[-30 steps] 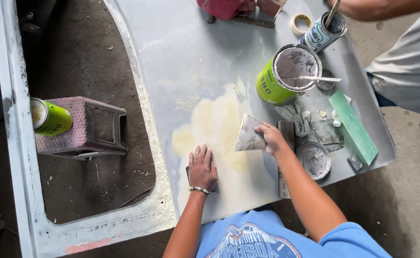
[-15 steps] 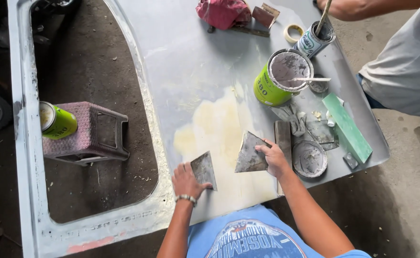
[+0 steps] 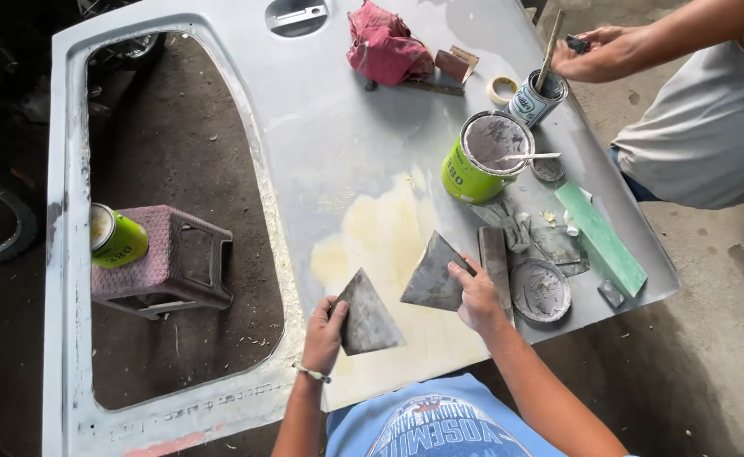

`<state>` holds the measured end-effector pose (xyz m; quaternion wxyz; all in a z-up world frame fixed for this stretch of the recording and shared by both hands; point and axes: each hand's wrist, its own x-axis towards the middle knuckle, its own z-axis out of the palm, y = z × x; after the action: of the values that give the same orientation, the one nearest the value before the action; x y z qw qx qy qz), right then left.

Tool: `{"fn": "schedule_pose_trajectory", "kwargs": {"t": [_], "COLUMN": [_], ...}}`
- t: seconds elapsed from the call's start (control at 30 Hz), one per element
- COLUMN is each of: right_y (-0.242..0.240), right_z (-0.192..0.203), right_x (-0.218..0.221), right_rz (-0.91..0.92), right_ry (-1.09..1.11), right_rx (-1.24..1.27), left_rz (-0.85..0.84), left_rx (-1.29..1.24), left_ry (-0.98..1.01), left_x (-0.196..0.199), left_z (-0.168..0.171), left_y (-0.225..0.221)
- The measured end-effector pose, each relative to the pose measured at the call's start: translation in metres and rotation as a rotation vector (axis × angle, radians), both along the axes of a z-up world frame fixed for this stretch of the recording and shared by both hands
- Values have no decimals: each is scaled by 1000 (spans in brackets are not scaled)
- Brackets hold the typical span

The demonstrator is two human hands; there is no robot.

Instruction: The person sands a car door with sandpaper, focusing on a discolored patch. They switch between two sandpaper sheets and wipe the surface with their hand. Later, they apply a small amount of paste from a tube onto the sandpaper and continue sanding the same area.

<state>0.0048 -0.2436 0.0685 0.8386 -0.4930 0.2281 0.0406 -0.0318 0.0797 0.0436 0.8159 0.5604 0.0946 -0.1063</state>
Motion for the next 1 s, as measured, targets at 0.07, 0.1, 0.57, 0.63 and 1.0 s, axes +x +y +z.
{"fn": "schedule_pose_trajectory", "kwargs": {"t": [0.07, 0.1, 0.57, 0.63, 1.0], "right_y": [22, 33, 63, 58, 97], "right_z": [29, 44, 76, 81, 180], "right_x": [-5, -7, -90, -90, -64], "right_rz": [-4, -15, 431, 495, 642], "right_ry": [20, 42, -14, -4, -657], "right_rx": [50, 101, -76, -113, -1150], "left_rz": [105, 204, 507, 539, 790], "left_rx": [187, 376, 381, 405, 577], "left_ry": [-88, -173, -108, -118, -23], "left_x": [-3, -3, 0, 5, 2], "left_z": [30, 44, 76, 80, 101], "left_y": [-17, -25, -38, -36, 15]}}
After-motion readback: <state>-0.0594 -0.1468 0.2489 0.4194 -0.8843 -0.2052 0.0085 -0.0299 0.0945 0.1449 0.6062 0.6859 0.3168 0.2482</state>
